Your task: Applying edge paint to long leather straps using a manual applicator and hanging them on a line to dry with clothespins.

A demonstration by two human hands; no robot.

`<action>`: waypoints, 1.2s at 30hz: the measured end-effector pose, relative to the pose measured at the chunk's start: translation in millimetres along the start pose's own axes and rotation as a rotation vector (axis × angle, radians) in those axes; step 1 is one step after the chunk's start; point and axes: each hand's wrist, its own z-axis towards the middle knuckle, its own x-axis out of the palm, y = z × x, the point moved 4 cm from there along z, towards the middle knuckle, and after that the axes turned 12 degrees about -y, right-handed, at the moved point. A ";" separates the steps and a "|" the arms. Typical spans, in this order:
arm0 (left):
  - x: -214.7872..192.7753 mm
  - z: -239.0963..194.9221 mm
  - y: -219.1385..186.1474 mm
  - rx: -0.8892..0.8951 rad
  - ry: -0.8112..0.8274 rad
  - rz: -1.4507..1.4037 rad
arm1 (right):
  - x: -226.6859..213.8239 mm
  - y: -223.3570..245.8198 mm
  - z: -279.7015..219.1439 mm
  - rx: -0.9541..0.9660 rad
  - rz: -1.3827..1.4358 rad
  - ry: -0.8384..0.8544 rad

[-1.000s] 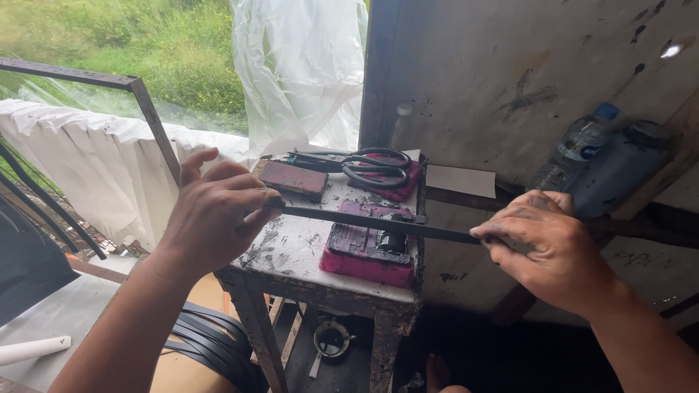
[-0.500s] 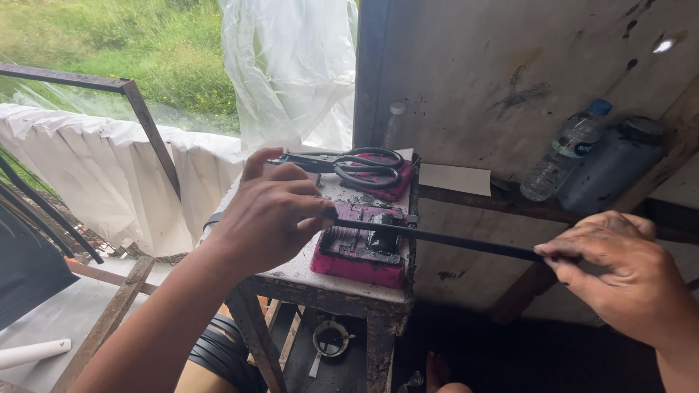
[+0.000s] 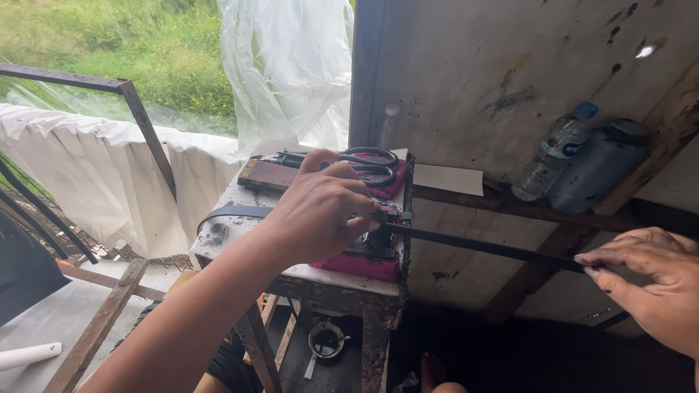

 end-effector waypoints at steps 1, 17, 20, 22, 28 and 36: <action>2.6 1.6 -0.1 -0.005 -0.003 -0.005 | -1.2 -2.1 -0.5 -0.024 -0.008 -0.017; -10.4 22.5 -16.1 -0.136 0.120 -0.173 | 40.0 164.2 62.2 -0.456 0.252 0.105; -14.8 19.4 -15.8 -0.137 0.093 -0.179 | 59.5 180.6 65.7 -0.440 0.316 0.157; -16.1 15.9 -13.6 -0.153 0.120 -0.167 | 69.6 181.2 67.0 -0.446 0.327 0.155; -46.8 -4.8 11.7 -0.475 0.334 -0.213 | 79.5 178.6 66.3 -0.502 0.302 0.079; -79.7 -84.9 97.0 -0.680 0.135 -0.286 | 95.8 175.5 66.7 -0.478 0.258 0.083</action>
